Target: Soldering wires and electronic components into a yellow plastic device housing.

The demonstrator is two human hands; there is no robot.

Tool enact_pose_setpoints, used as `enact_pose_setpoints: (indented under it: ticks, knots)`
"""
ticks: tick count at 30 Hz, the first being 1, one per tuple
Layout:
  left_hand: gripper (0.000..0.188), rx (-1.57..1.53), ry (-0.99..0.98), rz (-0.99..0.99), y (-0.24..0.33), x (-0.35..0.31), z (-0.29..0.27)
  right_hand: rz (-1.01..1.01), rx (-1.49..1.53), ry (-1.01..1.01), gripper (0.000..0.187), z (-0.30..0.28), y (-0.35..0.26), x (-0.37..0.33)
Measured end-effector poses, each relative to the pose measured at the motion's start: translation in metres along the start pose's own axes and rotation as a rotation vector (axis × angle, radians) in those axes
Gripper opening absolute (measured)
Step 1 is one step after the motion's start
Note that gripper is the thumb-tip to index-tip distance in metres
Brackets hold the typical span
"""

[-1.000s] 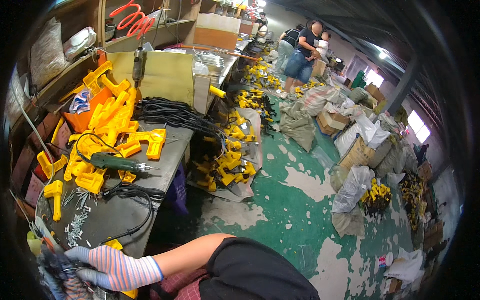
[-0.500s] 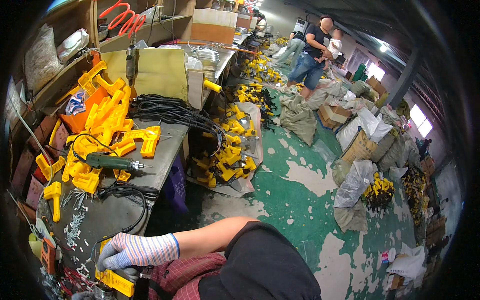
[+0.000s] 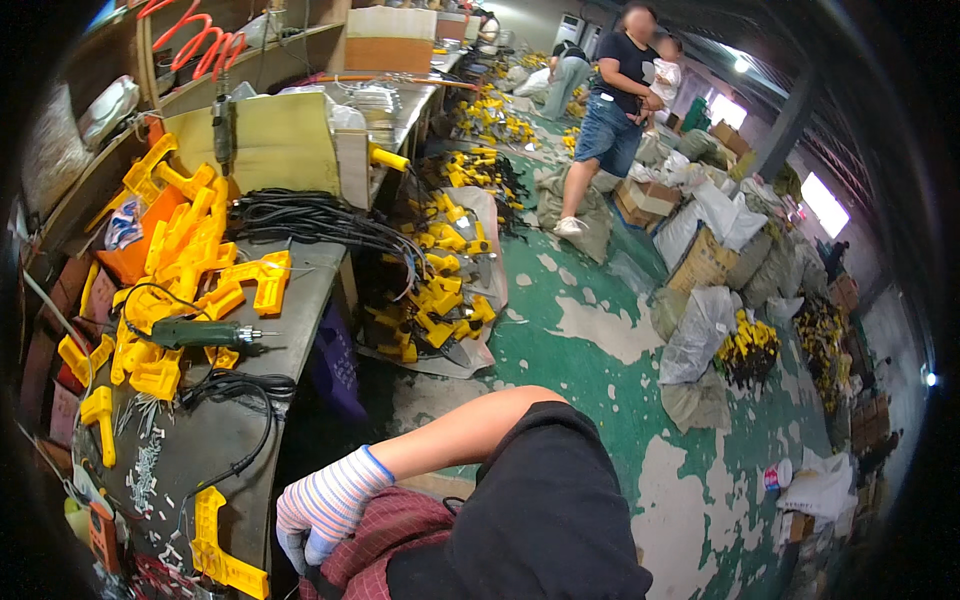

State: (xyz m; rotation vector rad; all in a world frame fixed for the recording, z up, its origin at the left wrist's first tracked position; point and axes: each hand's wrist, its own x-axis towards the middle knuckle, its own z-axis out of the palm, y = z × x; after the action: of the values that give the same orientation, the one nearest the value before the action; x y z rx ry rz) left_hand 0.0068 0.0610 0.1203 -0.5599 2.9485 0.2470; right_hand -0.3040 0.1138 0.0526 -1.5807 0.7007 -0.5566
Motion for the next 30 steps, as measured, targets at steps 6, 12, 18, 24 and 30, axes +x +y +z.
enact_pose_setpoints:
  ticks: [6,12,18,24,30]
  knots:
    - [0.014,-0.327,0.213,-0.064,0.001,0.006,0.027,-0.034,0.236,0.233,0.023,0.014,0.028,-0.016]
    - [0.016,-0.142,-0.003,0.005,0.002,0.017,0.018,-0.036,0.054,0.102,0.023,0.015,0.027,-0.029]
    - [0.016,-0.257,0.075,-0.013,-0.003,0.013,0.027,-0.081,-0.106,0.137,0.022,0.012,0.017,-0.028]
    - [0.016,-0.266,0.169,-0.104,0.0,0.003,0.03,-0.139,-0.444,0.115,0.022,0.008,0.006,-0.023]
    - [0.021,0.01,0.369,-0.291,-0.016,-0.021,0.051,-0.297,-0.411,0.5,0.019,0.012,0.015,0.007]
